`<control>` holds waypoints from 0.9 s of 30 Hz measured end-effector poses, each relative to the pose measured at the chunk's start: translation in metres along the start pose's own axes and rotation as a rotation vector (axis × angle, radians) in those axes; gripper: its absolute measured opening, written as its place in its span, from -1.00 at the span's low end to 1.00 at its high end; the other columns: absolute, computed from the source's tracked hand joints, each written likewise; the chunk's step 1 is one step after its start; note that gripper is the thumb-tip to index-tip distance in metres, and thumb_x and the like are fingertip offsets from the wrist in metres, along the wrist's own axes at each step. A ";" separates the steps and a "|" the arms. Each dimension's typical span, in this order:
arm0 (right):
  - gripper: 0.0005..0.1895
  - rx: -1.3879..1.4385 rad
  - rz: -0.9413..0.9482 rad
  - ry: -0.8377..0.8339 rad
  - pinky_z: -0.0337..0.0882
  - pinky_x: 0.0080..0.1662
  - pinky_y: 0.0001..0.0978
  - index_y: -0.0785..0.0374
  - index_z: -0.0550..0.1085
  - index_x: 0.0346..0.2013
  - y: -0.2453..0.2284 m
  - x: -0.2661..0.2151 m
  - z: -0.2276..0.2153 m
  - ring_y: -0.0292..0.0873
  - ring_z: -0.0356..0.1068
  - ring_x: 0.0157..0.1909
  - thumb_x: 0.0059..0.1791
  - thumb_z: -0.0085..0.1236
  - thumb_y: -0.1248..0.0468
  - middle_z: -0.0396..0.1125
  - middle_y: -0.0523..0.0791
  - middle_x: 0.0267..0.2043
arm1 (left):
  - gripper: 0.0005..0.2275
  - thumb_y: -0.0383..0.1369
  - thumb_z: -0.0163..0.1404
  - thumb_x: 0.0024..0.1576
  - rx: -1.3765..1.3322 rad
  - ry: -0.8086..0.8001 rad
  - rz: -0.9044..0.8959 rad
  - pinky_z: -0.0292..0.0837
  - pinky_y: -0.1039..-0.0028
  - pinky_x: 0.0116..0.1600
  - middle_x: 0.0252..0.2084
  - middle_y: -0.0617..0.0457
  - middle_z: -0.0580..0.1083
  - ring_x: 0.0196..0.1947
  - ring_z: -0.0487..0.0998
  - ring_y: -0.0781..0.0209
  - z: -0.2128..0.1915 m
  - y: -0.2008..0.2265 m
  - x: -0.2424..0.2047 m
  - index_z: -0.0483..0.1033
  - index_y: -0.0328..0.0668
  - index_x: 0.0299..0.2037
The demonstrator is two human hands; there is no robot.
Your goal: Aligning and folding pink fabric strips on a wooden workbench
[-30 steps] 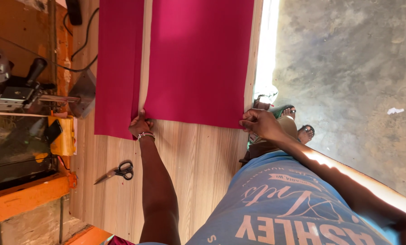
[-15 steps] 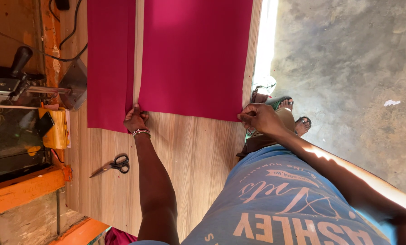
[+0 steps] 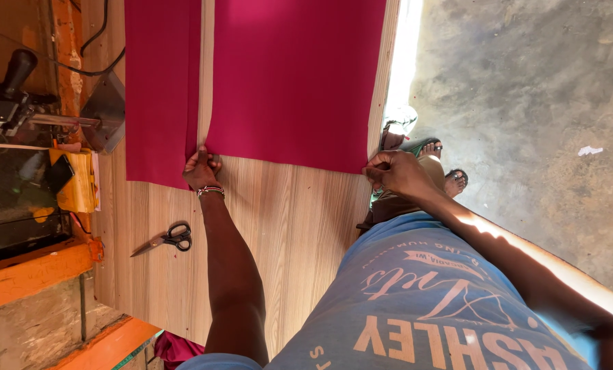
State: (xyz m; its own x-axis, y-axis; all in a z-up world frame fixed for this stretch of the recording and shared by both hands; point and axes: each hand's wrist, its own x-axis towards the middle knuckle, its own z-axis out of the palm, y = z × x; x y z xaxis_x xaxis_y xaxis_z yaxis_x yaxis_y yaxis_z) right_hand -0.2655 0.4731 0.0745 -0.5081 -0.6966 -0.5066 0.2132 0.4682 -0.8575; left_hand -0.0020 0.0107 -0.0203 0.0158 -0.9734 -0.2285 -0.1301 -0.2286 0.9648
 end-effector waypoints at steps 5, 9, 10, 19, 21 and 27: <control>-0.86 0.057 0.068 0.032 0.57 -0.40 -0.40 0.33 0.62 -0.32 -0.006 -0.003 -0.002 -0.14 0.53 -0.49 -0.03 0.28 0.28 0.50 0.06 -0.50 | -0.86 -0.38 0.29 0.11 0.006 0.006 -0.015 0.66 0.41 -0.55 -0.57 -0.05 0.49 -0.75 0.45 0.26 0.001 0.006 -0.005 0.61 -0.22 -0.41; -0.85 0.015 0.074 0.040 0.57 -0.43 -0.40 0.30 0.63 -0.36 -0.001 0.000 -0.002 -0.15 0.54 -0.52 -0.04 0.29 0.25 0.50 0.04 -0.53 | -0.86 -0.39 0.27 0.12 -0.002 0.017 -0.013 0.64 0.43 -0.57 -0.58 -0.04 0.48 -0.75 0.44 0.27 0.002 0.002 -0.003 0.60 -0.22 -0.41; -0.84 0.008 0.081 0.049 0.58 -0.44 -0.40 0.29 0.63 -0.38 -0.001 0.001 -0.002 -0.15 0.53 -0.53 -0.05 0.30 0.24 0.49 0.04 -0.54 | -0.87 -0.40 0.26 0.12 0.000 0.021 -0.006 0.64 0.44 -0.58 -0.58 -0.04 0.48 -0.75 0.43 0.27 0.003 0.000 -0.001 0.60 -0.22 -0.42; -0.83 -0.080 0.079 0.076 0.56 -0.41 -0.39 0.20 0.62 -0.47 -0.007 -0.004 -0.001 -0.19 0.53 -0.55 -0.06 0.31 0.19 0.48 -0.06 -0.62 | -0.87 -0.39 0.26 0.10 0.037 0.074 0.006 0.60 0.45 -0.62 -0.60 -0.03 0.46 -0.77 0.40 0.29 0.007 0.008 -0.011 0.61 -0.20 -0.45; -0.84 -0.079 0.072 0.080 0.56 -0.41 -0.39 0.21 0.62 -0.47 -0.010 -0.006 -0.003 -0.18 0.53 -0.54 -0.06 0.30 0.19 0.48 -0.05 -0.61 | -0.86 -0.38 0.27 0.10 0.049 0.075 -0.002 0.60 0.46 -0.62 -0.60 -0.03 0.47 -0.77 0.41 0.30 0.008 0.008 -0.011 0.61 -0.20 -0.45; -0.82 -0.101 0.064 0.064 0.52 -0.29 -0.36 0.18 0.63 -0.46 -0.017 -0.010 -0.006 -0.17 0.55 -0.51 -0.06 0.29 0.16 0.48 -0.08 -0.63 | -0.87 -0.38 0.25 0.11 0.037 0.071 -0.004 0.59 0.47 -0.62 -0.59 -0.02 0.47 -0.78 0.40 0.30 0.007 0.007 -0.010 0.61 -0.18 -0.44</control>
State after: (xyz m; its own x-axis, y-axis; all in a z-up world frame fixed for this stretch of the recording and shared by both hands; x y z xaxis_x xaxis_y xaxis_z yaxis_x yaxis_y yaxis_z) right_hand -0.2693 0.4750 0.0949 -0.5490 -0.6292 -0.5501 0.1630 0.5650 -0.8088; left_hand -0.0101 0.0188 -0.0124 0.0867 -0.9714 -0.2212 -0.1662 -0.2331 0.9582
